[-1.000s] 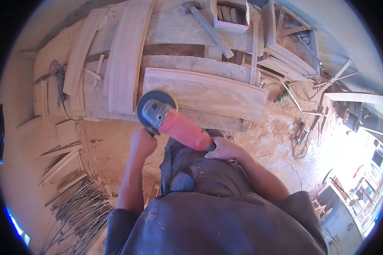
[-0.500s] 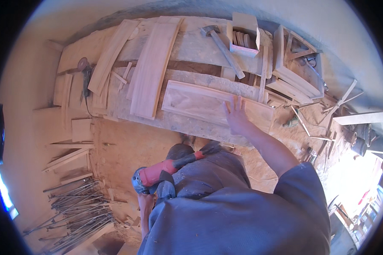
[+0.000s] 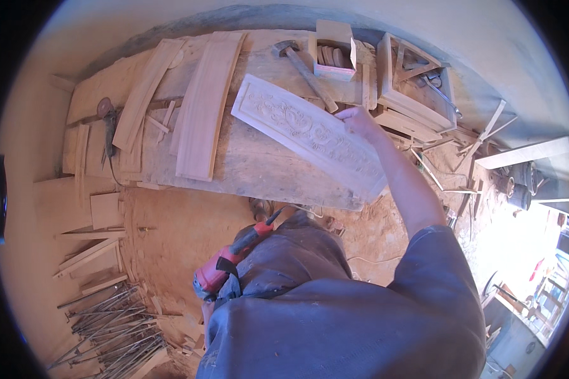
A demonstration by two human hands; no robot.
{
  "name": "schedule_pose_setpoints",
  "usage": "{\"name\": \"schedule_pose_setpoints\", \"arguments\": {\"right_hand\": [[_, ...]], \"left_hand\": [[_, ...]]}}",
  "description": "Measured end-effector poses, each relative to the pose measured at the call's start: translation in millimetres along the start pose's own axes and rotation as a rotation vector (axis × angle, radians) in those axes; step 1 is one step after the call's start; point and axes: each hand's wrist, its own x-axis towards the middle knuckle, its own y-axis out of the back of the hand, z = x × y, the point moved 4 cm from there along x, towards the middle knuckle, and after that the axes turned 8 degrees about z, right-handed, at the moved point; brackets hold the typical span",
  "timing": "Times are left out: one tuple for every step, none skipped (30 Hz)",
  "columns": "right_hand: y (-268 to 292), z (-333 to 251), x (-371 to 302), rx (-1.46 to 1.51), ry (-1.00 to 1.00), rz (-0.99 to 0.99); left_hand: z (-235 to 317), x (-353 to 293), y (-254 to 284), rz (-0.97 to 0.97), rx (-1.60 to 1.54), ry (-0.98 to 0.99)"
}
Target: The person sands wooden planks and a decorative carved panel using a handheld power sander, turning the pieces over and picking up different items to work on them.
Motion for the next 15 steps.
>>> {"name": "schedule_pose_setpoints", "arguments": {"right_hand": [[-4, 13, -1, 0.109, -0.033, -0.003], [-14, 28, -2, 0.216, -0.064, -0.007], [-22, 41, -3, 0.323, -0.092, -0.011], [-37, 42, -7, 0.442, -0.105, -0.017], [-57, 41, -9, 0.558, -0.117, -0.025], [-79, 36, -8, 0.680, -0.127, -0.041], [-97, 31, -4, 0.756, -0.140, -0.025], [-116, 24, 2, 0.832, -0.153, -0.012], [-137, 14, 10, 0.910, -0.169, -0.008], [-152, -3, 17, 0.962, -0.131, -0.010], [-168, -20, 25, 1.014, -0.093, -0.014], [-193, -42, 30, 1.072, -0.060, -0.036], [-217, -63, 34, 1.018, -0.076, -0.051], [-237, -83, 35, 0.961, -0.090, -0.067], [-259, -100, 36, 0.901, -0.103, -0.084]], "left_hand": [[16, 5, -4, -0.007, 0.003, -0.019], [34, 10, -8, -0.009, -0.004, -0.036], [51, 16, -13, -0.013, -0.014, -0.051], [63, 20, -13, -0.011, -0.019, -0.056], [73, 25, -13, -0.013, -0.023, -0.065], [79, 28, -10, -0.005, -0.025, -0.063], [79, 30, -7, -0.002, -0.024, -0.059], [74, 28, -3, 0.000, -0.018, -0.050], [66, 26, 4, 0.010, -0.008, -0.033], [58, 23, 9, 0.006, 0.003, -0.017], [45, 21, 12, 0.002, 0.016, 0.003], [33, 19, 22, 0.007, 0.028, 0.030], [19, 15, 32, 0.010, 0.034, 0.067], [7, 13, 39, 0.009, 0.044, 0.103], [0, 11, 47, 0.000, 0.042, 0.137]]}}
